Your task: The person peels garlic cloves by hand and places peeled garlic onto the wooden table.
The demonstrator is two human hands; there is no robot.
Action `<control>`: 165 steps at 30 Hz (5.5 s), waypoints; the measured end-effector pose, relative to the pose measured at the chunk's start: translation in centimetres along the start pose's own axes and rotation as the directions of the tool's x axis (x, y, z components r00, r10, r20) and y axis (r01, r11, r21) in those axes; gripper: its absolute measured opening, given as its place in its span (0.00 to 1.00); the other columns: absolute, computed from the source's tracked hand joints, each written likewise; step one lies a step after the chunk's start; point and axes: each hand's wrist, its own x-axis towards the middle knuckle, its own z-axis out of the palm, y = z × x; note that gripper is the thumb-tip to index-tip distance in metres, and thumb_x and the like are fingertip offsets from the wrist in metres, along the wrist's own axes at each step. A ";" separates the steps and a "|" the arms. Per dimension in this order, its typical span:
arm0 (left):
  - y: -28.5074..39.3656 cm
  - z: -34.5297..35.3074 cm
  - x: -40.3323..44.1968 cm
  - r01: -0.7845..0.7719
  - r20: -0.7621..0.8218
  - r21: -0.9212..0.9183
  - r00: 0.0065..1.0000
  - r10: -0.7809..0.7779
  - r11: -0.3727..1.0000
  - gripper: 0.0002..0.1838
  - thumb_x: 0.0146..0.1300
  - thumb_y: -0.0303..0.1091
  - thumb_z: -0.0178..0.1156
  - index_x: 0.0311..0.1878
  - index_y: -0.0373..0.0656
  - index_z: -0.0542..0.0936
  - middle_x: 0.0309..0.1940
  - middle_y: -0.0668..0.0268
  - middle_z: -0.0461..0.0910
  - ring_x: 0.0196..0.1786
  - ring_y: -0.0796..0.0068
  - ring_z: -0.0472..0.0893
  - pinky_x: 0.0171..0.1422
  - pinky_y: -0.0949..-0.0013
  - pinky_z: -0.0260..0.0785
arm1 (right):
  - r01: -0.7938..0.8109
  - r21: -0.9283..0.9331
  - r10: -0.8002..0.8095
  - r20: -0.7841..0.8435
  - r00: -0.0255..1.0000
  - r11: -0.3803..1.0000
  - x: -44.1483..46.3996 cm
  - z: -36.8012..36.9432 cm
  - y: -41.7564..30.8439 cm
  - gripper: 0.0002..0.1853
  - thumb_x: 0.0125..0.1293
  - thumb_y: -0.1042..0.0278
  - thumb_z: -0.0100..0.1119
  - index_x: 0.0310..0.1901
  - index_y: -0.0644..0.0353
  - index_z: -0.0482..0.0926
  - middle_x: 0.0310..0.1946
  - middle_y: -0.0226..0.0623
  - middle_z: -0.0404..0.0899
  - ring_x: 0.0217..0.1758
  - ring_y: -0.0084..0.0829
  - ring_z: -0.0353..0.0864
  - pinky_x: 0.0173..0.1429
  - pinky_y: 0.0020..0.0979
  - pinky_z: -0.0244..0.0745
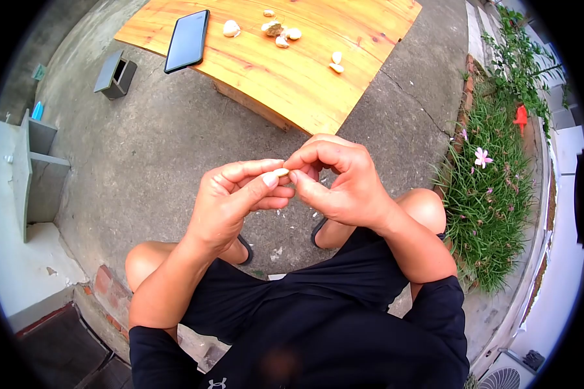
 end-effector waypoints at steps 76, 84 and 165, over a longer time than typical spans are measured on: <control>-1.0 0.3 -0.2 0.008 -0.068 -0.004 0.998 -0.008 1.000 0.15 0.68 0.23 0.68 0.56 0.33 0.82 0.46 0.54 0.88 0.47 0.68 0.89 0.51 0.68 0.86 | -0.228 0.012 0.228 -0.053 0.972 0.974 -0.3 0.6 -0.6 0.04 0.60 0.75 0.70 0.34 0.64 0.85 0.26 0.29 0.83 0.29 0.15 0.80 0.34 0.22 0.76; -0.7 0.0 0.0 0.148 -0.013 -0.198 0.988 -0.154 0.969 0.13 0.71 0.26 0.64 0.57 0.35 0.82 0.46 0.53 0.87 0.46 0.63 0.90 0.50 0.68 0.87 | -0.100 -0.008 0.099 -0.120 0.988 0.995 0.0 0.6 0.7 0.05 0.62 0.77 0.66 0.39 0.65 0.86 0.31 0.35 0.84 0.30 0.18 0.81 0.34 0.23 0.77; -2.4 -0.8 0.3 0.030 -0.041 -0.230 0.998 -0.041 0.973 0.09 0.74 0.29 0.61 0.49 0.32 0.81 0.43 0.54 0.87 0.42 0.68 0.87 0.52 0.66 0.82 | -0.287 0.286 0.287 0.043 0.957 0.914 -1.0 2.4 0.9 0.08 0.68 0.74 0.70 0.43 0.69 0.83 0.33 0.33 0.86 0.36 0.18 0.84 0.42 0.23 0.82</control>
